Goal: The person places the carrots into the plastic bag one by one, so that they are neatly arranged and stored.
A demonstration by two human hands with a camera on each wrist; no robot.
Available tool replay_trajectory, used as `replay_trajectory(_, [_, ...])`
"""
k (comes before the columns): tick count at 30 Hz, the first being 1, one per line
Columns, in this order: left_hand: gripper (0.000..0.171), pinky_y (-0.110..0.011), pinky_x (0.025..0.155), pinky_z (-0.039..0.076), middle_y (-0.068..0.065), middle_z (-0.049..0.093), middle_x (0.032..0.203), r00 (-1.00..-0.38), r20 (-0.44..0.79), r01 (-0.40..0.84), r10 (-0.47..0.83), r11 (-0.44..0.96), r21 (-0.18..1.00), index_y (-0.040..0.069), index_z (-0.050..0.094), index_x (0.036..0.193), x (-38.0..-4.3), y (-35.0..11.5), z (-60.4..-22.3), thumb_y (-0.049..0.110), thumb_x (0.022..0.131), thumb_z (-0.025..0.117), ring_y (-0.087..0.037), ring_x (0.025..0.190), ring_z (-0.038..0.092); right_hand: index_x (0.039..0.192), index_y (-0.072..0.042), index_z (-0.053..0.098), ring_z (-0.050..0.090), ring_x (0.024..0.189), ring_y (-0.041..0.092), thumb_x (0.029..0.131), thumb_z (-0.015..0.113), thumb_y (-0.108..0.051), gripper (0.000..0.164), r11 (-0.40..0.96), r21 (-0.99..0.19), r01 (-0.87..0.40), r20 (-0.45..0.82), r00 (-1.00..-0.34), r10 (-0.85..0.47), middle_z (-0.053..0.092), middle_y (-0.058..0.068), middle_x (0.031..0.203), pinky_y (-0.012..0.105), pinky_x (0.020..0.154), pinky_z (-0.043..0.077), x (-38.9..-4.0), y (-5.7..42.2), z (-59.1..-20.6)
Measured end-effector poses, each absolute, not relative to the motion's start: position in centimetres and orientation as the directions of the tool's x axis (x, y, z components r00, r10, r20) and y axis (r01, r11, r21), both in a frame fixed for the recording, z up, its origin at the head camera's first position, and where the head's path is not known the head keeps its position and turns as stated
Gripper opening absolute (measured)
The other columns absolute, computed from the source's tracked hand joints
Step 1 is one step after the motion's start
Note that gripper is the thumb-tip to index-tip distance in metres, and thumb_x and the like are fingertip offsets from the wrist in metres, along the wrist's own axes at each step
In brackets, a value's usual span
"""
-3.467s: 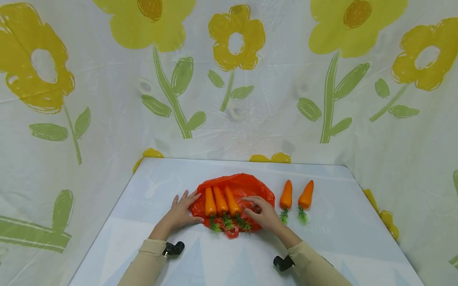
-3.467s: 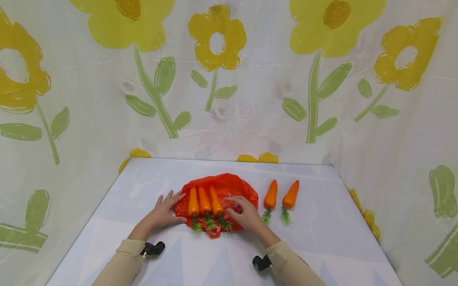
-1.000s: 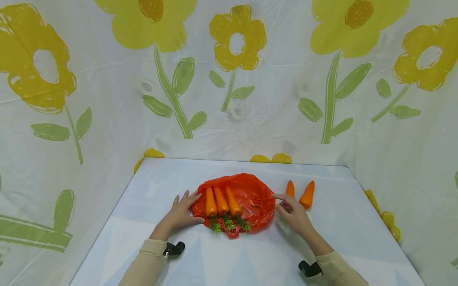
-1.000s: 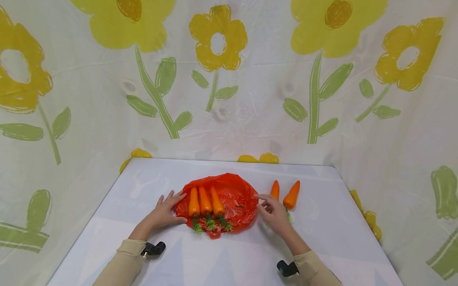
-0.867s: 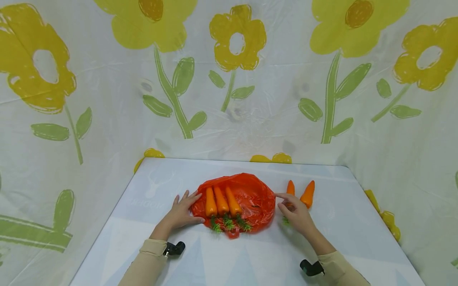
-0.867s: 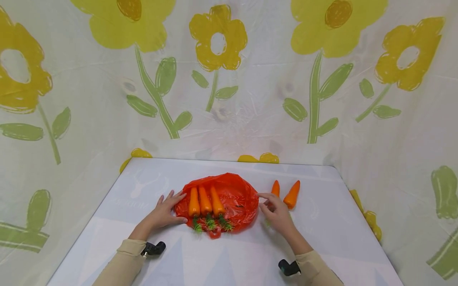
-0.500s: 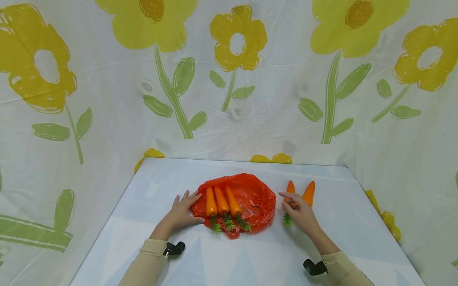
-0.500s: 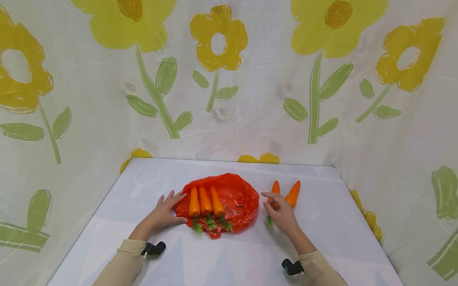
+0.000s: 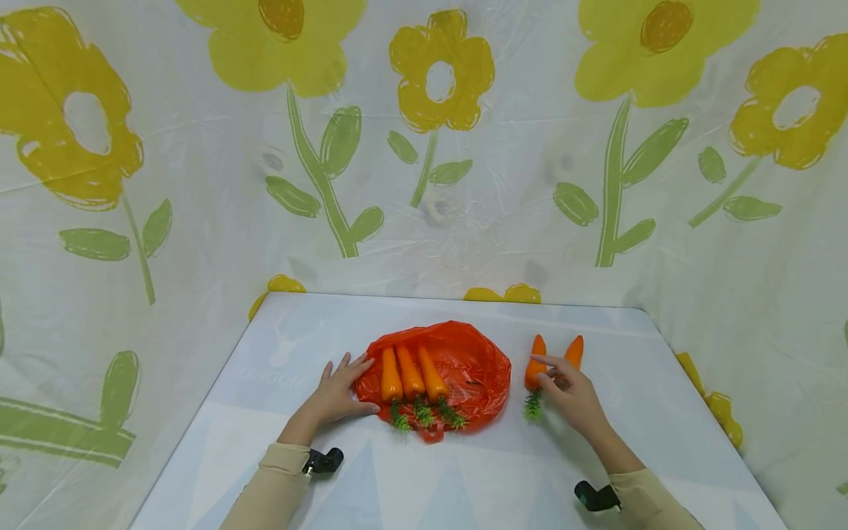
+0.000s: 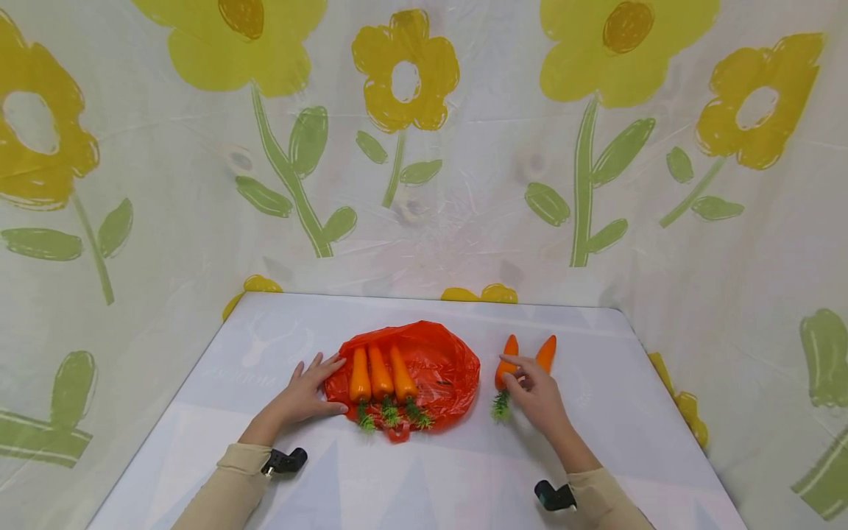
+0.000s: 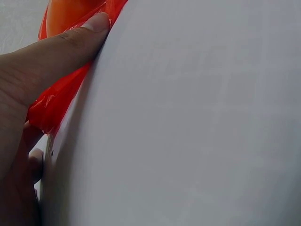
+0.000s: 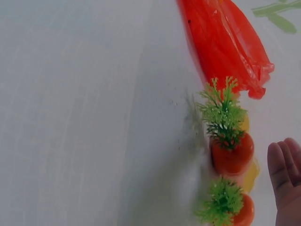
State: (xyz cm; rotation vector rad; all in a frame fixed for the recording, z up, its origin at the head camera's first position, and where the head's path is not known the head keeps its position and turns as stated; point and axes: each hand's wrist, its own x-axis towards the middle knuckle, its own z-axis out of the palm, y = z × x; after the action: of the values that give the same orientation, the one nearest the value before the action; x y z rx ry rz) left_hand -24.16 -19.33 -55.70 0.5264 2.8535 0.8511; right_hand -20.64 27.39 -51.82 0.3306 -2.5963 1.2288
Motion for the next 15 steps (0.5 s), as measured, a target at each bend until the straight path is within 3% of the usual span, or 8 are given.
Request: replay_trajectory(15, [0.099, -0.068, 0.119, -0.003, -0.011, 0.034, 0.164, -0.934, -0.002, 0.297, 0.358, 0.777, 0.555, 0.011, 0.042, 0.156, -24.1, -19.2, -55.6, 0.050, 0.076, 0.086, -0.044, 0.154, 0.012, 0.137, -0.009, 0.064, 0.062, 0.101, 0.026, 0.103, 0.062, -0.017, 0.035, 0.656, -0.714, -0.244, 0.286, -0.957, -0.045, 0.063, 0.017, 0.127, 0.019, 0.084, 0.053, -20.5, 29.0, -51.4])
